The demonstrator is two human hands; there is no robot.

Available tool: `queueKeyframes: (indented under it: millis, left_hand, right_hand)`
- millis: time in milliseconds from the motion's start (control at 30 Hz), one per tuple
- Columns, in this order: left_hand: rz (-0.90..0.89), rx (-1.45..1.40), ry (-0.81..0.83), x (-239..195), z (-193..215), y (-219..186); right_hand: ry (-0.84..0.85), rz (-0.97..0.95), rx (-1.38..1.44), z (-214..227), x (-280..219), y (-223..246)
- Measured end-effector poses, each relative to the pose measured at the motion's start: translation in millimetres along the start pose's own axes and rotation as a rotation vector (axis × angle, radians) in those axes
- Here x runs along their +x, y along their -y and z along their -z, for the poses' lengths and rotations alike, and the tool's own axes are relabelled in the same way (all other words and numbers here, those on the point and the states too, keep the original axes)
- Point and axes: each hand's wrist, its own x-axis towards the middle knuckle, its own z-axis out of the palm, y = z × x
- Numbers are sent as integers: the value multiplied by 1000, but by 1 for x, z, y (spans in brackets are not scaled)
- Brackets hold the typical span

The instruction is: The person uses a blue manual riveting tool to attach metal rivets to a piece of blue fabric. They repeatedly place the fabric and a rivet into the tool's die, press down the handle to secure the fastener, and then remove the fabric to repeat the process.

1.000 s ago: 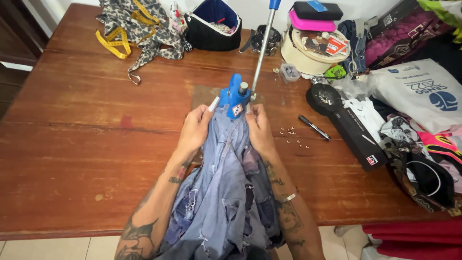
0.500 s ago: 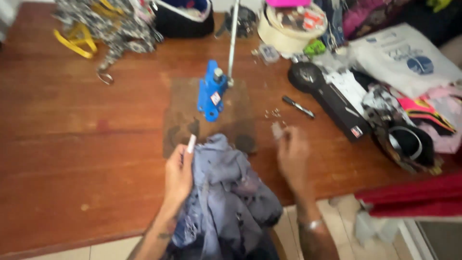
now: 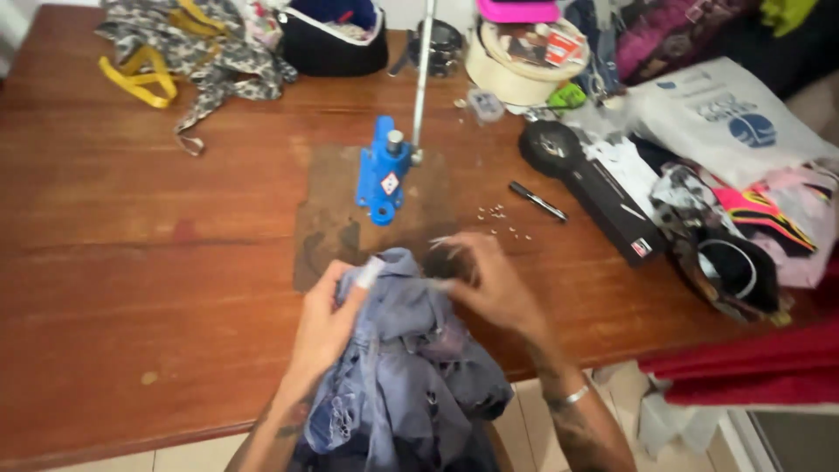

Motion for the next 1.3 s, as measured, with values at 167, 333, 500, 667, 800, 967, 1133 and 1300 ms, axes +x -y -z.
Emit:
queueKeyframes:
  millis: [167, 333, 500, 667, 800, 967, 1133, 1300]
  left_hand:
    - [-182, 285, 142, -11, 29, -23]
    - [-615, 642, 69, -8, 31, 20]
    - [-1487, 699, -329, -12, 19, 19]
    - [-1602, 692, -412, -7, 9, 41]
    - [-1545, 725, -367, -12, 13, 16]
    - [-1419, 764, -225, -6, 19, 22]
    - [-1206, 820, -4, -14, 31, 38]
    - [-1054, 890, 112, -19, 44, 53]
  right_hand:
    - [80, 81, 92, -47, 10, -21]
    - [-211, 486, -329, -68, -41, -47]
    - [-357, 824, -456, -54, -60, -25]
    - [-332, 479, -165, -16, -27, 3]
    - [109, 652, -263, -5, 48, 68]
    - [337, 842, -550, -38, 73, 26]
    - [494, 632, -264, -51, 60, 10]
    - [283, 566, -476, -61, 28, 1]
